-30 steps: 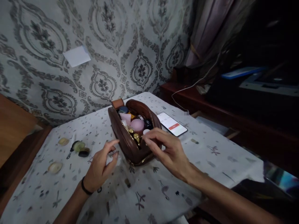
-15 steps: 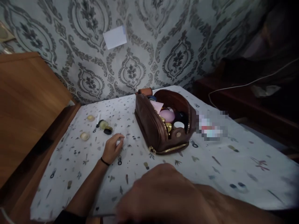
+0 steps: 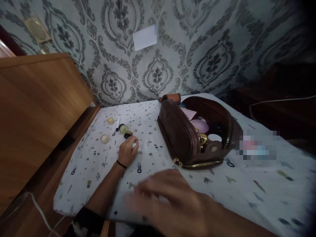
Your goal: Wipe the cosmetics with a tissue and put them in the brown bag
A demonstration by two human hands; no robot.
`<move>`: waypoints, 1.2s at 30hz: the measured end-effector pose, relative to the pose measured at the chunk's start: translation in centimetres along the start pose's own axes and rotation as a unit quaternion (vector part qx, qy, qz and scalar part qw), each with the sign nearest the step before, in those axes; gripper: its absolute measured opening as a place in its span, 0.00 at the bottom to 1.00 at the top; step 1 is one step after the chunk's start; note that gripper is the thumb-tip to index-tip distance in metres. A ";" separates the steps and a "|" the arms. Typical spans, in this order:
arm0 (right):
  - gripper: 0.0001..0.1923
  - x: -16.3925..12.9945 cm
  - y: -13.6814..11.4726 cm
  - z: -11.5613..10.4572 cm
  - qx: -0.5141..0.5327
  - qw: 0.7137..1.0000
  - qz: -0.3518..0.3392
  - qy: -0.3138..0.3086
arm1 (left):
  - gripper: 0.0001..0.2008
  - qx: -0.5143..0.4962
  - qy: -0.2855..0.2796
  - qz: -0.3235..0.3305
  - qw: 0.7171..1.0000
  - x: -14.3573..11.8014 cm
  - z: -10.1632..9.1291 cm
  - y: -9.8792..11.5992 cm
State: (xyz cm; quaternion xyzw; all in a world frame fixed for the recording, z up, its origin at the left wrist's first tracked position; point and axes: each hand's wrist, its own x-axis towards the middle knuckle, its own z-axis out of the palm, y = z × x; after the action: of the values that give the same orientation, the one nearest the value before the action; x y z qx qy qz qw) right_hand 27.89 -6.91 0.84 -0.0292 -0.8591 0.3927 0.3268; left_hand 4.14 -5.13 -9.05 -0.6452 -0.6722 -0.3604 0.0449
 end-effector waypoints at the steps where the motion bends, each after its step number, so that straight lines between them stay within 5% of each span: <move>1: 0.15 1.1 1.2 0.4 0.001 1.000 -0.004 0.027 | 0.10 0.003 0.014 -0.011 1.000 0.1 -0.2 -0.3; 3: 0.15 2.3 4.3 2.0 0.068 0.996 0.027 0.048 | 0.10 0.003 0.047 -0.040 0.998 0.3 -0.9 -1.1; 6: 0.13 2.1 9.0 5.0 0.233 0.946 0.214 0.068 | 0.11 0.016 0.097 -0.105 0.990 0.4 -2.3 -2.8; 10: 0.11 0.6 12.0 6.8 0.268 0.918 0.280 0.083 | 0.14 0.060 0.155 -0.186 0.969 0.7 -3.4 -5.5; 18: 0.16 0.1 12.1 7.1 0.190 0.938 0.285 0.054 | 0.20 0.117 0.119 -0.097 0.981 4.3 -3.2 -7.8; 23: 0.17 0.1 12.4 7.1 0.152 0.945 0.282 0.060 | 0.22 0.107 -0.016 -0.030 0.994 6.8 -2.1 -8.8; 26: 0.18 0.2 12.3 7.0 0.143 0.948 0.278 0.059 | 0.24 0.103 -0.067 -0.038 0.992 7.3 -1.6 -9.3; 36: 0.16 0.6 12.3 6.6 0.208 0.930 0.294 0.080 | 0.28 0.105 -0.080 -0.078 0.988 8.2 -2.0 -10.1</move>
State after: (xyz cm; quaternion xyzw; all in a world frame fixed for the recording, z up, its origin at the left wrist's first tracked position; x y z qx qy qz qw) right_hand 21.02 -2.60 -10.57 -0.2433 -0.6823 0.6371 0.2634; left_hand -7.15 1.57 -7.55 -0.6091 -0.7561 -0.2376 0.0300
